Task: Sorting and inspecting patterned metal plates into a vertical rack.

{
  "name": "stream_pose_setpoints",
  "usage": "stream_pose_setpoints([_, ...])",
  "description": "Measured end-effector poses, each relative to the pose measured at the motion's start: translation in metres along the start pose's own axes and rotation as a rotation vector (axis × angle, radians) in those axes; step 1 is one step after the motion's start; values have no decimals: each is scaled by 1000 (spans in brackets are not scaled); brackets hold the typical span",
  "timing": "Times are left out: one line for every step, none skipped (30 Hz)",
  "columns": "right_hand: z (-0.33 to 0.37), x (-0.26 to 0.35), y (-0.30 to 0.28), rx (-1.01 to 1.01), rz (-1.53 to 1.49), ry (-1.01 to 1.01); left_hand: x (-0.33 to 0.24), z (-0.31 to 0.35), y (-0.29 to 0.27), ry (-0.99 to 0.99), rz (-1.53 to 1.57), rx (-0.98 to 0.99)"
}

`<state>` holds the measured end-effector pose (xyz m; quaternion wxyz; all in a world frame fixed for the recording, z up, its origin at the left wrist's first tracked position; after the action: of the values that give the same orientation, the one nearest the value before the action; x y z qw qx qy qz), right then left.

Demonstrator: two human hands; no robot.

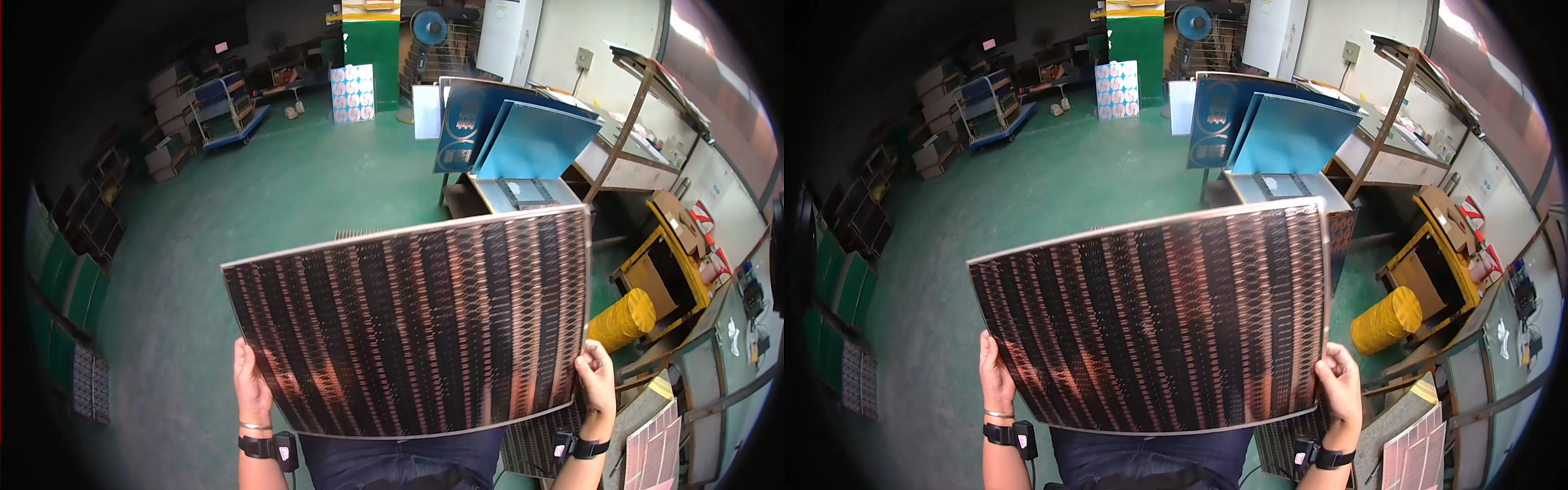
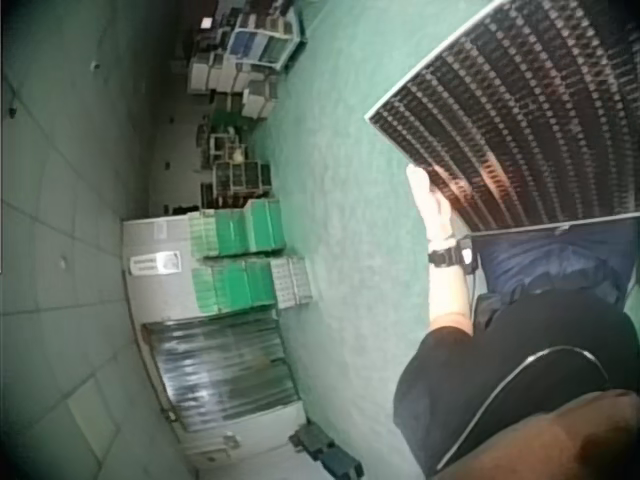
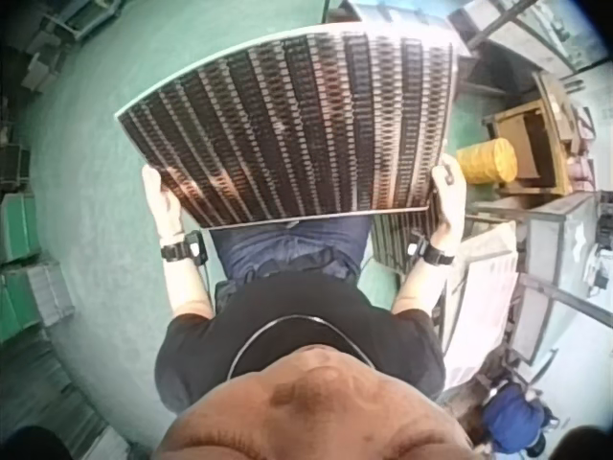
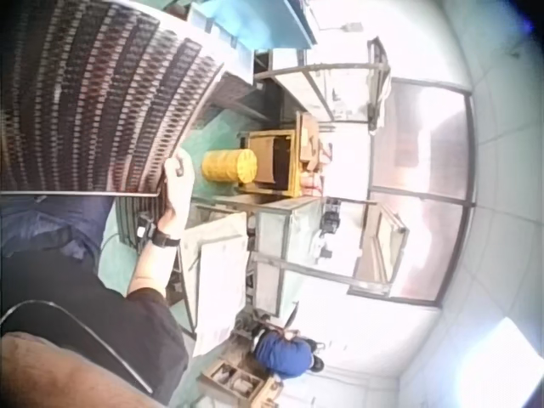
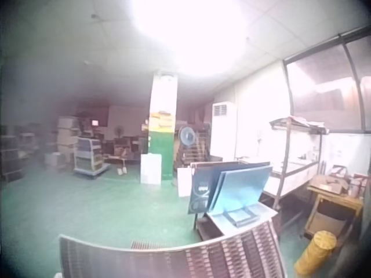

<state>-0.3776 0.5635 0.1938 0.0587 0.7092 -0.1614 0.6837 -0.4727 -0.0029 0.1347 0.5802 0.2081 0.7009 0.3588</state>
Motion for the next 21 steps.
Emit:
stream_pose_setpoints([-3,-6,-8,-36,-2,-32,-7,1,14,37,23,82])
stream_pose_setpoints([-5,-22,-28,-63,55,-66,-11,1,32,37,21,162])
stream_pose_setpoints([-9,-17,-28,-152,-40,-112,-10,0,47,27,9,157])
stream_pose_setpoints([-12,-8,-26,-229,-84,-141,-13,1,66,102,-21,217])
stream_pose_setpoints([-10,-3,-26,-306,-127,-169,-17,3,75,176,-50,277])
stream_pose_setpoints([-5,-6,-24,-305,-129,-152,-17,2,73,201,-114,312])
stream_pose_setpoints([33,-29,-26,-312,-161,-132,-18,2,72,257,-138,378])
stream_pose_setpoints([75,-47,-4,-327,-191,-118,-14,2,72,372,-231,414])
stream_pose_setpoints([112,-62,0,-359,-219,-105,-5,-1,73,478,-319,463])
stream_pose_setpoints([141,-77,4,-375,-253,-91,11,-15,49,279,-210,404])
stream_pose_setpoints([154,-84,6,-386,-284,-73,22,-23,26,82,-102,335])
stream_pose_setpoints([136,-79,5,-439,-301,-50,31,3,99,-265,297,-83])
stream_pose_setpoints([129,-75,3,-473,-327,-33,28,19,135,-265,180,-60])
stream_pose_setpoints([119,-72,0,-494,-353,-17,36,22,142,-345,216,-79])
stream_pose_setpoints([109,-69,-3,-508,-382,-3,39,27,144,-417,253,-100])
stream_pose_setpoints([99,-67,-6,-524,-410,12,48,24,129,-476,222,3])
stream_pose_setpoints([88,-66,-9,-539,-438,26,48,33,137,-517,220,121])
stream_pose_setpoints([78,-66,-12,-556,-465,40,50,35,126,-508,221,111])
stream_pose_setpoints([70,-67,-14,-571,-493,54,54,34,112,-496,223,101])
stream_pose_setpoints([63,-67,-16,-587,-520,68,61,34,102,-597,323,97])
stream_pose_setpoints([58,-69,-17,-606,-543,83,67,35,101,-664,339,139])
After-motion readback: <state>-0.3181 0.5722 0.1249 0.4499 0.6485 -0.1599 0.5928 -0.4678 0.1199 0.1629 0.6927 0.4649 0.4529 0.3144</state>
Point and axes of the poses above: each hand's wrist, its own z-axis away from the middle knuckle, its own y-axis out of the palm, x = y × z, the point moved 7 cm from there along -z, towards the middle knuckle, and after that the axes turned 12 degrees about z, right-handed, at the moved point
